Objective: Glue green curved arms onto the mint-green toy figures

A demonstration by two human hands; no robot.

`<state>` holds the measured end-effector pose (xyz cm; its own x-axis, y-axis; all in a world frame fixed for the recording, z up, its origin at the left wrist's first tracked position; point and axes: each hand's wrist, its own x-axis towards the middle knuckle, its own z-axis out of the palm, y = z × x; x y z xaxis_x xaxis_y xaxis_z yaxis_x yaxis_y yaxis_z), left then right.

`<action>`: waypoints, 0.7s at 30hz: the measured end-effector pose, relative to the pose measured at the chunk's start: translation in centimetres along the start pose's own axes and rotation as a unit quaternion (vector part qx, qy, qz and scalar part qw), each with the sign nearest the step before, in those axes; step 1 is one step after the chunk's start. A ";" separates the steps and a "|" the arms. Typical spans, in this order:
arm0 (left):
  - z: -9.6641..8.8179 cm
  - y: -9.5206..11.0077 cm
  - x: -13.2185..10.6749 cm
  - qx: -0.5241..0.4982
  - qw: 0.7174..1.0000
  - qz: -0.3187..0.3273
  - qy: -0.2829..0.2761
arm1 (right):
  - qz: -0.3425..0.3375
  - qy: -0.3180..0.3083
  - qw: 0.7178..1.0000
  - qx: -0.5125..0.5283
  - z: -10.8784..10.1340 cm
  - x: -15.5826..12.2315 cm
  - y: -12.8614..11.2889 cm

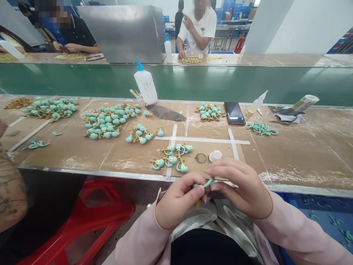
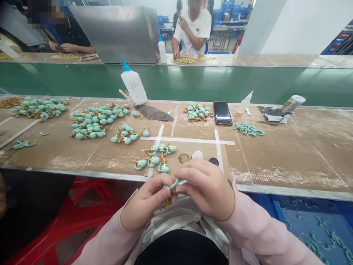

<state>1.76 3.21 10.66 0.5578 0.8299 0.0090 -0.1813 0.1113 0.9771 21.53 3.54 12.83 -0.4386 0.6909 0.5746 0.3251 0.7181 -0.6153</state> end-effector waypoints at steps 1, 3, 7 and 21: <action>0.0 0.3 -0.1 0.073 0.997 0.030 0.017 | 0.027 0.030 0.999 0.018 0.2 -0.2 -0.1; 0.1 0.7 -0.3 0.228 0.967 0.101 0.046 | 0.106 0.083 0.989 0.064 0.5 -0.7 -0.5; -0.2 0.7 -0.4 0.467 0.862 0.190 0.062 | 0.306 0.063 0.926 0.212 1.2 -1.3 -0.9; -1.0 -0.4 -0.7 0.401 0.905 0.138 0.027 | 0.351 0.078 0.928 0.099 -0.9 0.0 0.9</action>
<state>0.64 3.17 10.02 0.5359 0.7938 0.2876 0.3508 -0.5192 0.7793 22.53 4.29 12.76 -0.0464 0.9973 0.0561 0.3175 0.0680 -0.9458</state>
